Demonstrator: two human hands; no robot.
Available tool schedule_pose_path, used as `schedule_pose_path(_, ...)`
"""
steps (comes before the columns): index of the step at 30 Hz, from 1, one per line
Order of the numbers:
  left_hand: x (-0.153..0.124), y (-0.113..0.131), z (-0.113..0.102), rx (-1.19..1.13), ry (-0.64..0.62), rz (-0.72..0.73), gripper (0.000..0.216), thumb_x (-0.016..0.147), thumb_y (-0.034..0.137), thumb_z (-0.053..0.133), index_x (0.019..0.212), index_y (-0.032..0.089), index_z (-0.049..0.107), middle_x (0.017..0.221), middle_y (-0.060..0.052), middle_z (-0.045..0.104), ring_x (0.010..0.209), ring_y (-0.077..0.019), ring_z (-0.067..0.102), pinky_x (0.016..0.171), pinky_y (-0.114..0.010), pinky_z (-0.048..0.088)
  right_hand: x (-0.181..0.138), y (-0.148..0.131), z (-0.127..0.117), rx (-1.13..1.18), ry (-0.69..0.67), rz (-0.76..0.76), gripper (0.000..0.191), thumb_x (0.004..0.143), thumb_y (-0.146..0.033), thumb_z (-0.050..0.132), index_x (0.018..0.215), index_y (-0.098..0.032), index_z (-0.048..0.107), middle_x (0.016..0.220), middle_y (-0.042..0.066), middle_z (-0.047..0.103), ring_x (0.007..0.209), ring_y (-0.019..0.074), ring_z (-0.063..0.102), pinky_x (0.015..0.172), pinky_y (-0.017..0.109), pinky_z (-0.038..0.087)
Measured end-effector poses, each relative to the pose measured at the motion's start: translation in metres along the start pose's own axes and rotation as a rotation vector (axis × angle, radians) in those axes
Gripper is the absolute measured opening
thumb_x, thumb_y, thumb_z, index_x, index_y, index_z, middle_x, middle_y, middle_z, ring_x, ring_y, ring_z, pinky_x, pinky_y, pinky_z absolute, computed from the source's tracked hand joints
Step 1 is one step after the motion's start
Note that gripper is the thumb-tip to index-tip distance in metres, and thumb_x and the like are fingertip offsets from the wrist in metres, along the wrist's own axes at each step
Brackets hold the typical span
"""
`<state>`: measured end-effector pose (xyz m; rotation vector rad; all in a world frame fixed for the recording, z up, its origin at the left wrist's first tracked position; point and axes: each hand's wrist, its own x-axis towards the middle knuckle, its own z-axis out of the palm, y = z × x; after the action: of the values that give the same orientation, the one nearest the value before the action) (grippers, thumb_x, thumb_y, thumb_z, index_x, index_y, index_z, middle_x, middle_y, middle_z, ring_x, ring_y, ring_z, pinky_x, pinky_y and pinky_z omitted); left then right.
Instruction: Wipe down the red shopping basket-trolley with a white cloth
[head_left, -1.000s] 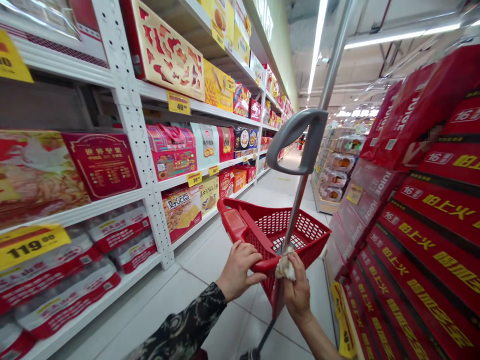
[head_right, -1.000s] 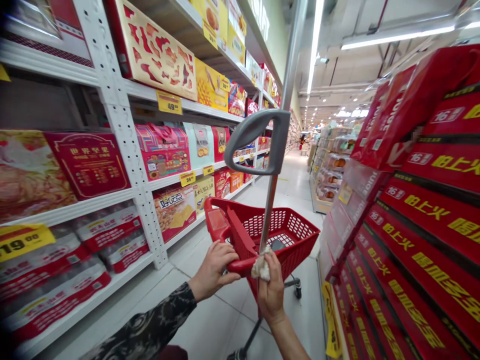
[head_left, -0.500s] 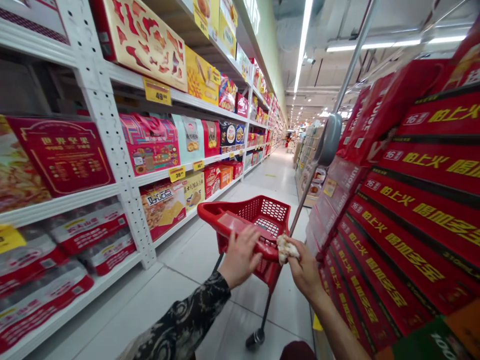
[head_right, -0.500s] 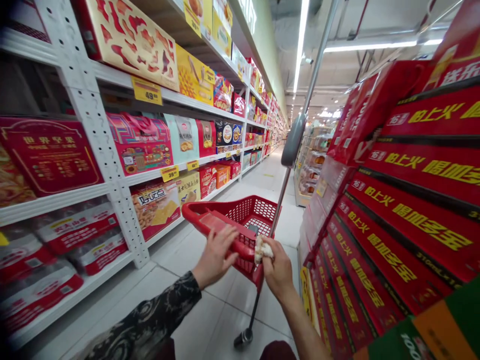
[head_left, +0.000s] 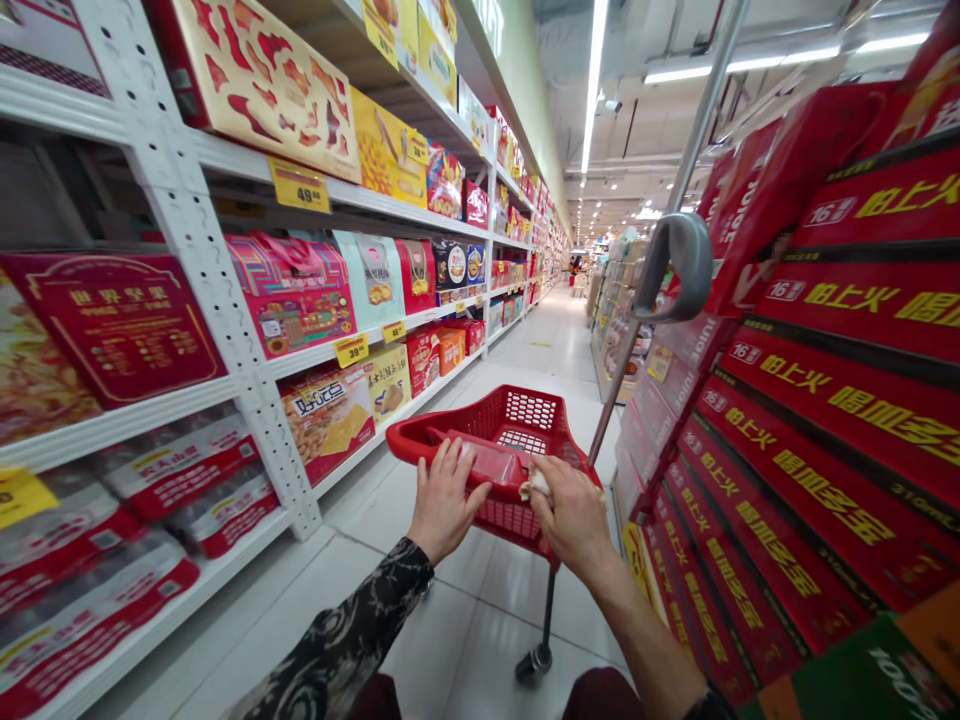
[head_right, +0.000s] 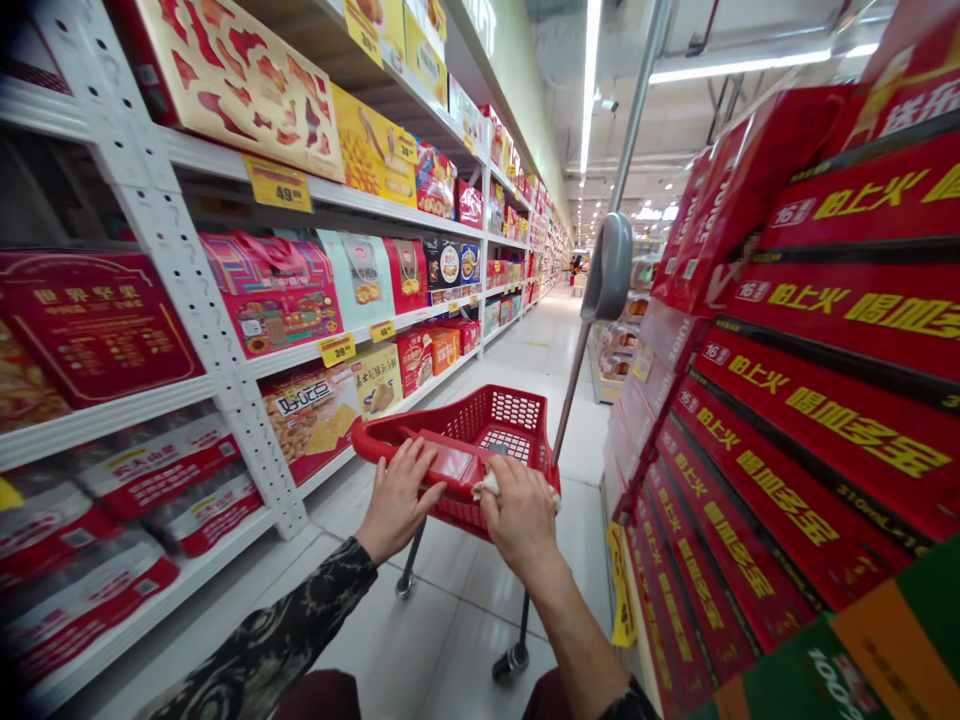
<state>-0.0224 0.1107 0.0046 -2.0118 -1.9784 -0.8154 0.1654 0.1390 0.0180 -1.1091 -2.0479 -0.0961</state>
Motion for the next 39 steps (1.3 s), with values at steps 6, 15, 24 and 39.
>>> schedule_pose_path(6, -0.012, 0.008, 0.001, 0.000, 0.019, 0.058, 0.055, 0.076, 0.026, 0.053, 0.130, 0.018, 0.042, 0.142, -0.014, 0.036, 0.133, -0.0284, 0.028, 0.106, -0.058, 0.021, -0.014, 0.023, -0.007, -0.093, 0.125, 0.057, 0.038, 0.081, -0.017, 0.042, 0.117, -0.017, 0.053, 0.118, 0.010, 0.059, 0.110, 0.0246, 0.050, 0.094, 0.044, 0.034)
schedule_pose_path(15, -0.016, 0.022, 0.002, 0.001, 0.019, 0.037, 0.055, 0.075, 0.023, 0.051, 0.129, 0.014, 0.043, 0.143, -0.016, 0.035, 0.133, -0.0297, 0.027, 0.106, -0.059, 0.019, -0.006, -0.037, 0.025, -0.017, 0.091, -0.098, 0.041, 0.073, -0.021, 0.056, 0.114, -0.018, 0.057, 0.132, 0.012, 0.046, 0.124, 0.0300, 0.036, 0.104, 0.052, 0.026)
schedule_pose_path(24, -0.017, 0.002, 0.000, -0.044, 0.070, -0.024, 0.058, 0.074, 0.020, 0.051, 0.131, 0.015, 0.039, 0.140, -0.015, 0.039, 0.132, -0.0281, 0.030, 0.106, -0.056, 0.024, -0.016, 0.008, 0.006, -0.027, 0.182, -0.089, 0.028, 0.077, -0.016, 0.049, 0.101, -0.022, 0.063, 0.125, 0.007, 0.054, 0.118, 0.0253, 0.044, 0.102, 0.050, 0.031)
schedule_pose_path(39, -0.026, 0.009, 0.001, -0.004, 0.025, 0.046, 0.063, 0.073, 0.021, 0.049, 0.134, 0.014, 0.034, 0.143, -0.016, 0.035, 0.133, -0.0276, 0.028, 0.107, -0.054, 0.022, -0.001, -0.039, 0.030, 0.090, 0.106, -0.117, 0.021, 0.081, -0.014, 0.051, 0.093, -0.025, 0.064, 0.126, 0.004, 0.055, 0.122, 0.0240, 0.041, 0.104, 0.050, 0.024)
